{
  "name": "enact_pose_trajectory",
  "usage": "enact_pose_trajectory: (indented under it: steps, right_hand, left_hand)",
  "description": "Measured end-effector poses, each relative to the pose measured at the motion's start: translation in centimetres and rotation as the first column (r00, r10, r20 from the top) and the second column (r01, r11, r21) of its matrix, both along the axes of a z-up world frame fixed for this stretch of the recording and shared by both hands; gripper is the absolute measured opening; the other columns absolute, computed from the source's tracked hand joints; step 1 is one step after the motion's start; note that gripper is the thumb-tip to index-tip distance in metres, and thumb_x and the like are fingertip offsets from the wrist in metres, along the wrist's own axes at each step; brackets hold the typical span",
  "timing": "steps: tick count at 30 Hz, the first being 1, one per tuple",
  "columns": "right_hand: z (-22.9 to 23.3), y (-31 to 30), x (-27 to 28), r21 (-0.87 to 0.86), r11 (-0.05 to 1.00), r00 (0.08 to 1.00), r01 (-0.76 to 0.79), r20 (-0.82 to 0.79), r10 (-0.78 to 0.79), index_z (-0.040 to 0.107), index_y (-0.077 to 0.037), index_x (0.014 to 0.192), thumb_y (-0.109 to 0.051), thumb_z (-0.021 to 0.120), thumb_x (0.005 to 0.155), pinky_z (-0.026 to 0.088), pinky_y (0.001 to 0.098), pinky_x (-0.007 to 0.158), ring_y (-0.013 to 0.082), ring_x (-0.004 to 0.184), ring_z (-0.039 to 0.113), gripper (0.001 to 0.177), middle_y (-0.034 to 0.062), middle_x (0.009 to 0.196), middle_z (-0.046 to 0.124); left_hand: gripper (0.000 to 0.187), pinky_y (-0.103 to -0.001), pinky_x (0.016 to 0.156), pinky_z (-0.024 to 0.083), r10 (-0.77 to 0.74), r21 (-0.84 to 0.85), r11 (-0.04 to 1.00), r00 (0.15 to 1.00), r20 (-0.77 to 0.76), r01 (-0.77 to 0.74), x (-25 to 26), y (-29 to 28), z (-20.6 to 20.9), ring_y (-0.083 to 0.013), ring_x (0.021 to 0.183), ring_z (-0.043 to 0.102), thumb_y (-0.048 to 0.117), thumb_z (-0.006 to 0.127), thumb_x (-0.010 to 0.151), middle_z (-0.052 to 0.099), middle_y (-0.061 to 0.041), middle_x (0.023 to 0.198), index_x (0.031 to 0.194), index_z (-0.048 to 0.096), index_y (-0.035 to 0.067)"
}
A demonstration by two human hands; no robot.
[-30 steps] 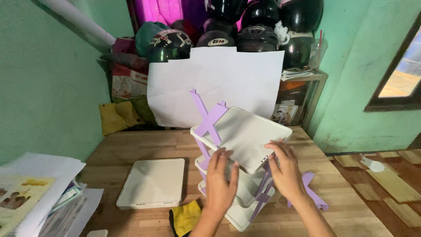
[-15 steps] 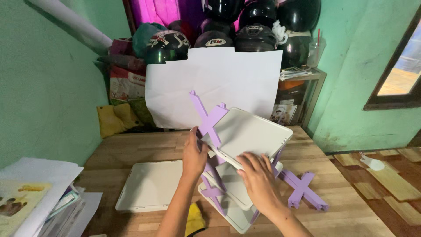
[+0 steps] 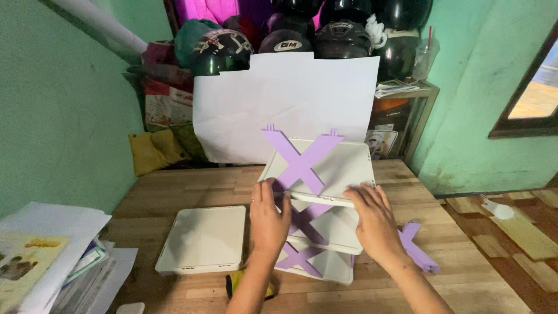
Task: The person assembles a multi-tier plastic shelving unit by inserting purple X-shaped supports between white trays. They repeatedly attach and detach supports and trays, then wipe a tray with a yellow cloth before continuing assembly.
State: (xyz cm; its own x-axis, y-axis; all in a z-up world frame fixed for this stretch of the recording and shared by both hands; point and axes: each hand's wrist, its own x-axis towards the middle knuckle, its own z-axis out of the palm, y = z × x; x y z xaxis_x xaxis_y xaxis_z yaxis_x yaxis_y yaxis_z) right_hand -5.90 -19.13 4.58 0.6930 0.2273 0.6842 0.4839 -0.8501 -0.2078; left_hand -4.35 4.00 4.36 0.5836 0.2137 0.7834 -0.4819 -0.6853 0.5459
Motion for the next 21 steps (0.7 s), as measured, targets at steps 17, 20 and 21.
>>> enact_pose_trajectory:
  steps: [17, 20, 21]
  right_hand:
    - [0.3, 3.5, 2.6, 0.267, 0.962, 0.998, -0.06, 0.006, 0.061, 0.056, 0.005, 0.126, -0.031, 0.07, 0.091, 0.054, 0.047, 0.082, 0.042, 0.097, 0.067, 0.053, 0.0257, 0.111, 0.067]
    - [-0.8, 4.0, 3.1, 0.268, 0.963, 0.994, 0.0, 0.106, -0.029, 0.06, 0.002, 0.12, -0.032, 0.072, 0.09, 0.053, 0.0475, 0.076, 0.041, 0.089, 0.068, 0.047, 0.022, 0.1, 0.07]
    - [-1.1, 3.9, 3.3, 0.265, 0.964, 0.993, 0.006, 0.115, -0.038, 0.06, 0.001, 0.117, -0.031, 0.071, 0.091, 0.053, 0.0475, 0.076, 0.0398, 0.088, 0.068, 0.042, 0.0202, 0.096, 0.071]
  left_hand:
    - [0.039, -0.049, 0.083, 0.048, -0.006, 0.049, 0.999, 0.997, 0.078, 0.002, 0.0, -2.6, -0.5, -0.0423, 0.098, 0.057, 0.023, 0.078, 0.086, 0.061, -0.022, 0.107, 0.112, 0.062, 0.0]
    - [0.036, -0.049, 0.085, 0.048, 0.036, 0.112, 0.993, 0.998, 0.047, -0.041, 0.4, -2.8, -1.3, -0.0416, 0.097, 0.058, 0.025, 0.076, 0.09, 0.062, -0.022, 0.108, 0.111, 0.062, 0.0]
    - [0.035, -0.049, 0.086, 0.048, 0.056, 0.145, 0.988, 0.998, 0.03, -0.06, 0.7, -2.8, -1.5, -0.041, 0.097, 0.059, 0.027, 0.075, 0.091, 0.062, -0.021, 0.107, 0.11, 0.062, 0.0]
